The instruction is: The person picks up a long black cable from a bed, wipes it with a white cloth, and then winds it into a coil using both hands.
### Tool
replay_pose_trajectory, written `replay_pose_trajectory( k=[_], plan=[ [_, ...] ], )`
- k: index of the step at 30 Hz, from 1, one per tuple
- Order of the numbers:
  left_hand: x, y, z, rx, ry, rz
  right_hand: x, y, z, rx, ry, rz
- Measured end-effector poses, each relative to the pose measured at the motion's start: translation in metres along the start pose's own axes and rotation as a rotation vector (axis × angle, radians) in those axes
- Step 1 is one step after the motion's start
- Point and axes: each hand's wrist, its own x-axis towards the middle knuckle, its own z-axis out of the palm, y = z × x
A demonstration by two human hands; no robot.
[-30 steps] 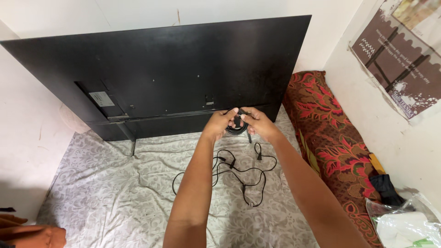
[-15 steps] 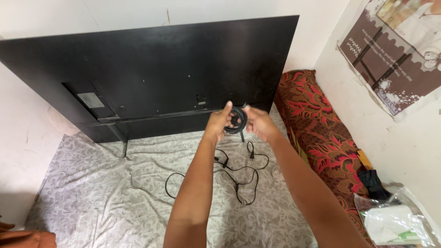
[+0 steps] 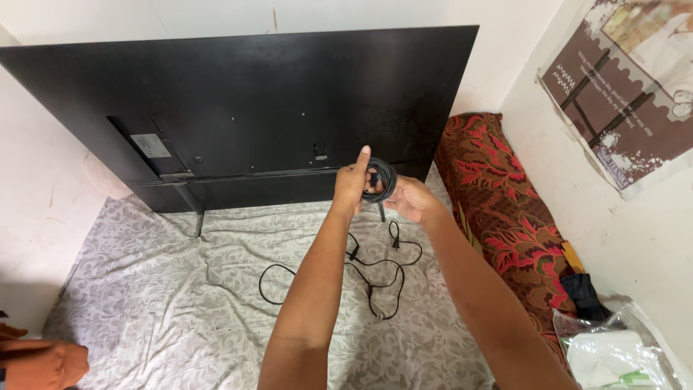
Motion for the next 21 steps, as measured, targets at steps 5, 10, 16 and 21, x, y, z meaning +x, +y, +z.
replay_pose_trajectory(
  k=[5,10,16,21],
  plan=[
    [0.004,-0.003,-0.006,0.251,0.222,0.014,0.000,-0.007,0.015,-0.373,0.391,-0.403],
    [0.011,-0.020,-0.005,0.286,0.195,0.066,-0.006,0.001,0.023,-0.939,0.402,-0.891],
    [0.004,-0.020,-0.009,0.434,0.191,0.063,0.018,0.013,0.009,-0.378,0.114,-0.869],
    [0.028,-0.051,-0.042,0.200,0.145,0.114,0.009,-0.015,-0.004,0.139,0.144,-0.598]
  ],
)
